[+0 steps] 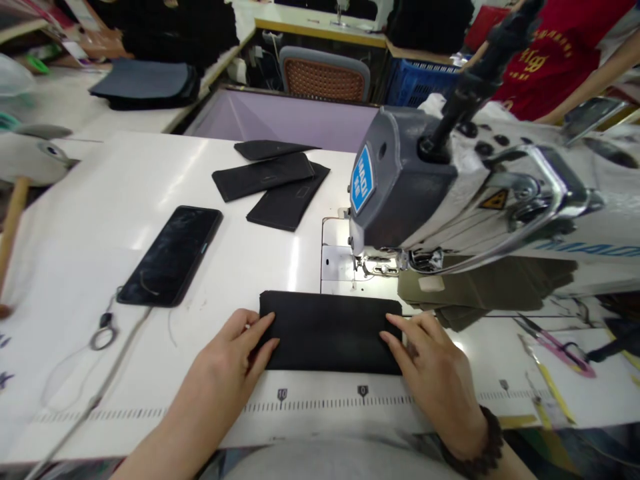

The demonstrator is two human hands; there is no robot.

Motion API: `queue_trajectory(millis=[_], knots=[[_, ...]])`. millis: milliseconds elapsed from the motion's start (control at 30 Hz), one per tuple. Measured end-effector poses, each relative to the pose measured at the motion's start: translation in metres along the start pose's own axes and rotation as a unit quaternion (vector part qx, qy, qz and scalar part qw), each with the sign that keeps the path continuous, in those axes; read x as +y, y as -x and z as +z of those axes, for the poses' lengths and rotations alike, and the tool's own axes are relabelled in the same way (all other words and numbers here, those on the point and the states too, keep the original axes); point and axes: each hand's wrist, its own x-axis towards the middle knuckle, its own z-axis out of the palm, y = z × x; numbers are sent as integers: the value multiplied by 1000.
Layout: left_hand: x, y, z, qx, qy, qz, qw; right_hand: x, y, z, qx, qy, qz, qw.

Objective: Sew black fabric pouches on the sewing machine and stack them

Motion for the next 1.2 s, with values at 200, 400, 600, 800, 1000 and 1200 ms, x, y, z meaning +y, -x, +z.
queue_trajectory(millis=[200, 400, 600, 800, 1000, 1200], knots=[[7, -9, -4, -26, -105, 180, 978, -5, -8, 0, 43, 56, -192, 979], [40, -28, 0, -111, -141, 169, 969, -25, -14, 5, -27, 56, -238, 969], [47, -22, 21, -59, -123, 113, 984, -22, -5, 25, -6, 56, -226, 973], [34, -17, 25, -67, -123, 122, 983, -13, -2, 35, -3, 77, -224, 972], [29, -22, 11, -74, -130, 246, 958, -15, 0, 30, 35, 16, -197, 980], [33, -60, 5, -99, -140, 269, 948, -2, -17, 1, -29, -31, -245, 969]])
